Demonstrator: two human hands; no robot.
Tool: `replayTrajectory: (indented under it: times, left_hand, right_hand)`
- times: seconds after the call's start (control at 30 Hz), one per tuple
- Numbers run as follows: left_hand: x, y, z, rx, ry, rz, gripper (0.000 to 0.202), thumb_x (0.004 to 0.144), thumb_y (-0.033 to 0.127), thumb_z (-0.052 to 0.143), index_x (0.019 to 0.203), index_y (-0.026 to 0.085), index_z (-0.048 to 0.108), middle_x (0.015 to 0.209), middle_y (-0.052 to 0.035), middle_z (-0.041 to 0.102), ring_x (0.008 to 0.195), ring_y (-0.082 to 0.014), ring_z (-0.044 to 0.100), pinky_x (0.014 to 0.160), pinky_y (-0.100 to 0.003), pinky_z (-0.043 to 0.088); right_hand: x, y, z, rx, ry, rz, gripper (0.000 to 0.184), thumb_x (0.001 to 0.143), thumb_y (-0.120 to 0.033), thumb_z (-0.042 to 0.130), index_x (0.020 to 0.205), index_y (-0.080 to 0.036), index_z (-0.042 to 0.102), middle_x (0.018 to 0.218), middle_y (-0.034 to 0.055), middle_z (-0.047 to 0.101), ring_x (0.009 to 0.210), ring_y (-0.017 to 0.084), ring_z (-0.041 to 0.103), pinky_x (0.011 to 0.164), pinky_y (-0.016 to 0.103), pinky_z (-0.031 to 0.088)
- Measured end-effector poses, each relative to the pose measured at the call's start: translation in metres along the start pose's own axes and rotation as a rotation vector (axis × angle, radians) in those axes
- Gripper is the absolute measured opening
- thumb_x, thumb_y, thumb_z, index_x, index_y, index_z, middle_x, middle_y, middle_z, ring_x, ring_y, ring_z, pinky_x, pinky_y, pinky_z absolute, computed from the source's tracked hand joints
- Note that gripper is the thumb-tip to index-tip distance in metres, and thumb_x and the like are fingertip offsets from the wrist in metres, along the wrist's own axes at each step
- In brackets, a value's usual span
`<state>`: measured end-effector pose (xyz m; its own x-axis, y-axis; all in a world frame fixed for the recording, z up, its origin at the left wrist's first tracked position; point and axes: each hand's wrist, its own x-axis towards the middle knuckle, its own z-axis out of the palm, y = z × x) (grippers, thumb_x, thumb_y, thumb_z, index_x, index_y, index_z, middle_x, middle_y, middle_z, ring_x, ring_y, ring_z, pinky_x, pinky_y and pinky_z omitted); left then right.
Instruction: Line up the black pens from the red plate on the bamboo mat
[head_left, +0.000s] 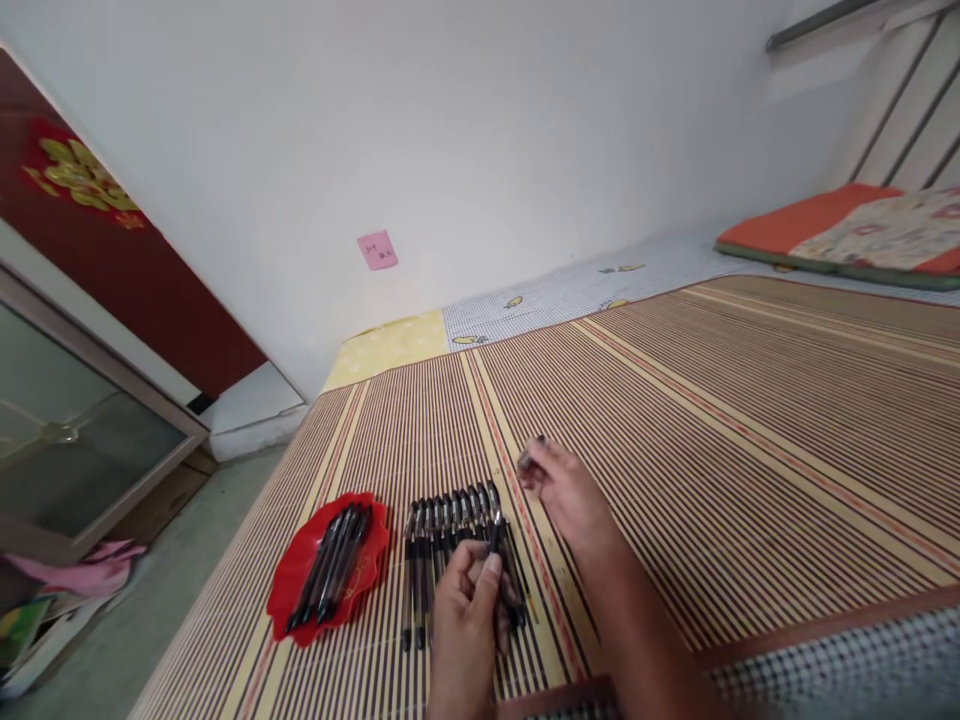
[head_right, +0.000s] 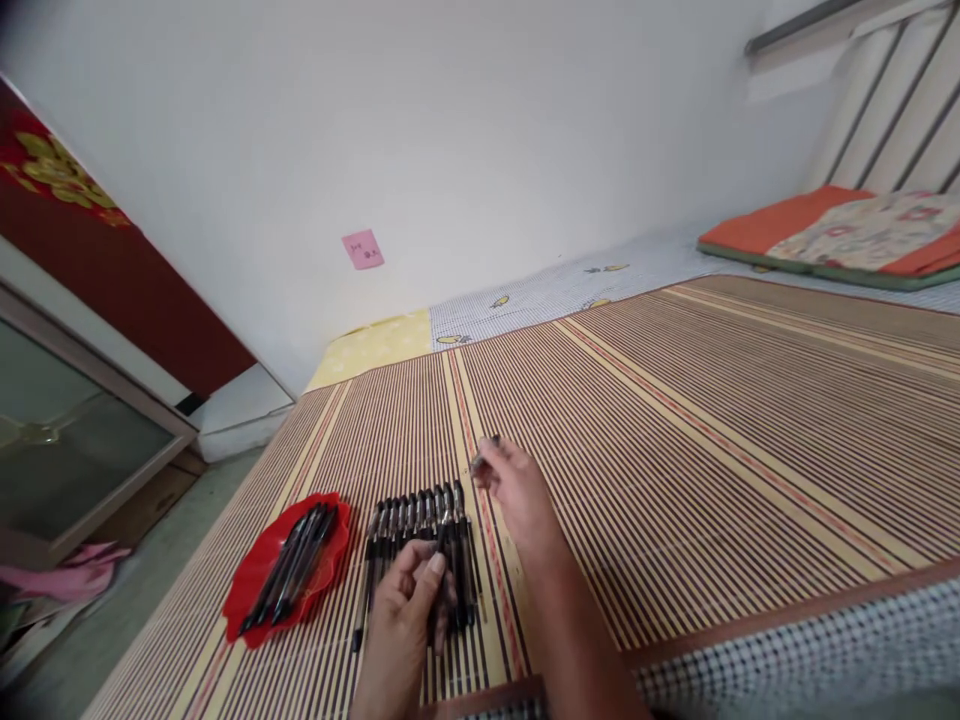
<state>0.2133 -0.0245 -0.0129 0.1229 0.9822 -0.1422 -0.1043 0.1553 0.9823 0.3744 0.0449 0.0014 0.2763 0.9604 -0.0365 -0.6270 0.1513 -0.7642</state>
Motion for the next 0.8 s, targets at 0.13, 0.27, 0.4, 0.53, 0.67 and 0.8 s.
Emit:
replayTrajectory:
  times: [0.13,0.27,0.4,0.53,0.67,0.8]
  left_hand:
    - [0.000,-0.004,0.000,-0.014,0.004,0.037,0.047,0.076,0.059,0.075,0.092,0.018,0.058,0.061,0.0040,0.056,0.042,-0.0061,0.041,0.040,-0.016,0.034]
    - [0.006,-0.005,-0.002,-0.005,0.115,0.118,0.042,0.077,0.054,0.076,0.090,0.019,0.059,0.065,0.0047,0.055,0.048,-0.0071,0.043,0.044,-0.017,0.036]
    - [0.007,-0.004,-0.005,0.126,0.194,0.178,0.033,0.080,0.047,0.075,0.094,0.020,0.061,0.066,0.0036,0.056,0.053,-0.0105,0.047,0.049,-0.019,0.039]
    - [0.007,-0.001,-0.006,0.220,0.269,0.229,0.027,0.079,0.042,0.076,0.092,0.021,0.064,0.071,-0.0003,0.062,0.063,-0.0155,0.056,0.056,-0.022,0.044]
    - [0.009,0.003,-0.009,0.308,0.308,0.268,0.027,0.079,0.043,0.074,0.090,0.020,0.064,0.076,-0.0022,0.065,0.069,-0.0182,0.060,0.063,-0.025,0.047]
    - [0.010,0.008,-0.011,0.358,0.254,0.304,0.028,0.082,0.046,0.071,0.084,0.018,0.064,0.076,-0.0012,0.060,0.071,-0.0171,0.058,0.065,-0.025,0.045]
  right_hand:
    - [0.003,-0.012,-0.016,0.147,0.028,0.023,0.025,0.065,-0.033,0.081,0.078,-0.018,0.065,0.073,0.0017,0.067,0.065,0.014,0.062,0.054,0.024,0.049]
    - [-0.004,-0.012,-0.012,-0.098,-0.173,0.092,0.020,0.072,-0.034,0.077,0.077,-0.017,0.066,0.067,-0.0017,0.061,0.046,0.006,0.045,0.039,0.018,0.026]
    - [-0.010,-0.001,0.005,-0.415,-0.357,0.119,0.020,0.074,-0.037,0.076,0.074,-0.018,0.067,0.059,-0.0046,0.054,0.046,0.007,0.037,0.043,0.021,0.025]
    - [-0.010,0.010,0.016,-0.558,-0.385,-0.001,0.016,0.072,-0.031,0.076,0.068,-0.019,0.067,0.065,-0.0026,0.057,0.061,0.012,0.049,0.059,0.025,0.037]
    - [-0.011,0.007,0.020,-0.618,-0.408,-0.066,0.015,0.075,-0.031,0.073,0.070,-0.018,0.067,0.068,-0.0021,0.058,0.066,0.013,0.052,0.064,0.026,0.038]
    - [-0.015,-0.005,0.022,-0.642,-0.425,-0.103,0.011,0.077,-0.027,0.070,0.073,-0.017,0.068,0.072,-0.0005,0.061,0.071,0.014,0.055,0.067,0.027,0.041]
